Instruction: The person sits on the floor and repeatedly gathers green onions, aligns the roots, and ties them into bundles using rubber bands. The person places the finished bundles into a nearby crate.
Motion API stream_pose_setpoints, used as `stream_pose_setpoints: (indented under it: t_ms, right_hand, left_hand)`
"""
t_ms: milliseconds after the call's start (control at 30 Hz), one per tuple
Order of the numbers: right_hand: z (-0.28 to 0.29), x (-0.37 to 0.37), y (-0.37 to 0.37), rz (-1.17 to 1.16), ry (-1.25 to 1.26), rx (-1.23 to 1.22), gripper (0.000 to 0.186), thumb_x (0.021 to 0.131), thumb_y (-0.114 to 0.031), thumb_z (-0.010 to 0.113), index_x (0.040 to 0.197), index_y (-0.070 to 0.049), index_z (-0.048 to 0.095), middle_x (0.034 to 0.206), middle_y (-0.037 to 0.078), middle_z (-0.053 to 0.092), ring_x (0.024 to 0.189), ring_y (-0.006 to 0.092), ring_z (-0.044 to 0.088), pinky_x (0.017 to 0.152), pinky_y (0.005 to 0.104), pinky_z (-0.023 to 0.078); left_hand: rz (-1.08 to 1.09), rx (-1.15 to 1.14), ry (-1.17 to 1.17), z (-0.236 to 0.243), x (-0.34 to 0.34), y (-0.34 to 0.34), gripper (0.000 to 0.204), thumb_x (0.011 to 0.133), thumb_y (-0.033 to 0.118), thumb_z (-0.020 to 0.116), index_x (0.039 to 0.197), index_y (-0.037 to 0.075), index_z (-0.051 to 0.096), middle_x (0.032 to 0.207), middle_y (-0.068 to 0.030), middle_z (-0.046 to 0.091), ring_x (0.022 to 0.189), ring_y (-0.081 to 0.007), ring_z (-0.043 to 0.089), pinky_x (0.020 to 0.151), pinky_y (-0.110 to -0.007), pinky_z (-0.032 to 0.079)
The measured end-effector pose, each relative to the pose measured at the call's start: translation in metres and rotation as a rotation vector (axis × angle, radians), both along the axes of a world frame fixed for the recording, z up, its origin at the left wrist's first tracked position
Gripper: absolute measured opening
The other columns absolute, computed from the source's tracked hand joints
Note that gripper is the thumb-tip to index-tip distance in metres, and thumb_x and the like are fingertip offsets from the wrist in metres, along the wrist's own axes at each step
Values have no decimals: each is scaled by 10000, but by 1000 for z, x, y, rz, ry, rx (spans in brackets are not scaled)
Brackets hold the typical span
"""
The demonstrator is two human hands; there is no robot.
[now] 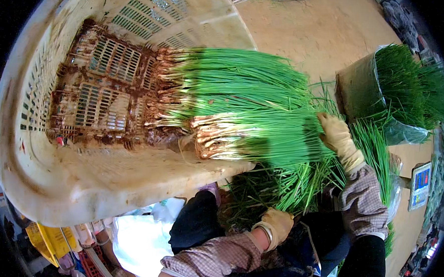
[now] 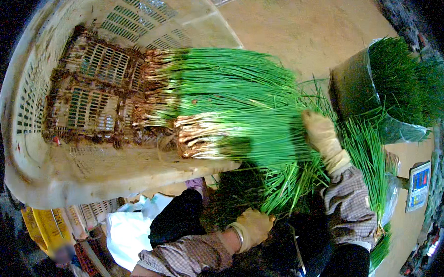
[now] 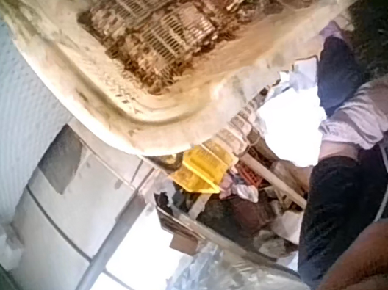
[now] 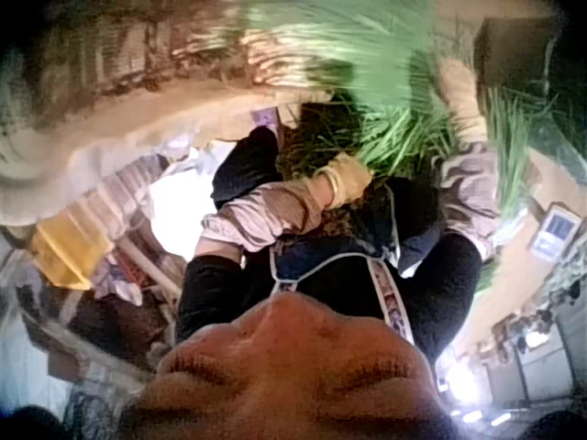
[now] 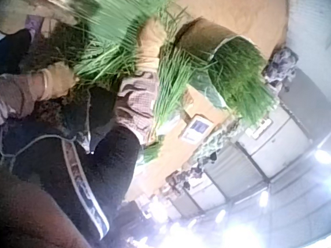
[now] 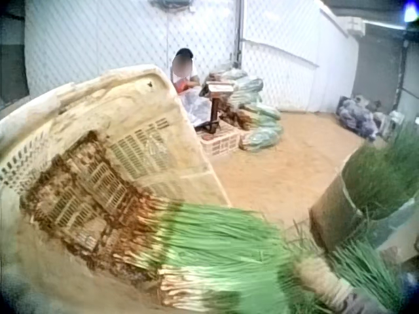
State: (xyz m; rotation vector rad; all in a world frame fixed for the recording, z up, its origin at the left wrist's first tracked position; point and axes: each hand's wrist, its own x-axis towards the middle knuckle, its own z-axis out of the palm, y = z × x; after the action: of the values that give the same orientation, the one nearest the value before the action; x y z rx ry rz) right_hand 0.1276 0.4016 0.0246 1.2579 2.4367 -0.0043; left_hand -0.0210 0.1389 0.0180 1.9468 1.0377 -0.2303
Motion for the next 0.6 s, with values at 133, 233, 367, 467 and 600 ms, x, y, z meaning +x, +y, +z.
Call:
stream_pose_setpoints:
  t_ms: [133, 233, 367, 467, 600]
  right_hand:
    - [-8, -120, -35, 298, 706, -71, 714, 687, -49, 692, 1328, -34, 376, 1223, 196, 523, 1107, 323, 527, 949, 373, 436]
    - [-57, -203, -53, 406, 550, -106, 773, 689, -40, 660, 1363, 11, 286, 1293, 199, 469, 1215, 318, 440, 1035, 397, 345]
    - [-86, -277, -67, 398, 350, -96, 755, 750, -92, 579, 1391, 31, 200, 1261, 165, 480, 1191, 295, 445, 1057, 431, 286]
    - [-113, -294, -73, 333, 224, -19, 689, 790, -110, 523, 1391, 31, 216, 1152, 147, 519, 1079, 255, 503, 971, 425, 360]
    - [-122, -292, -63, 198, 159, -31, 450, 850, -99, 497, 1282, -16, 407, 873, 90, 611, 807, 232, 582, 683, 387, 441]
  left_hand:
    - [3, -52, -27, 14, -4, 12, 277, 866, 217, 495, 1046, 30, 589, 822, -158, 652, 749, -351, 629, 673, -479, 497]
    - [120, -3, -115, -7, 10, 7, 294, 897, 252, 435, 1060, 62, 589, 846, -125, 659, 753, -341, 627, 708, -475, 494]
    - [182, 35, -182, -21, 21, 4, 304, 894, 281, 430, 1053, 86, 600, 860, -100, 666, 766, -324, 630, 717, -463, 495]
    - [23, 26, -116, -6, 7, 7, 297, 881, 287, 454, 1034, 86, 612, 864, -100, 668, 777, -314, 632, 710, -453, 498]
    - [-94, 31, -83, 1, 2, 5, 291, 863, 295, 487, 1007, 85, 627, 870, -100, 670, 793, -301, 636, 699, -439, 503]
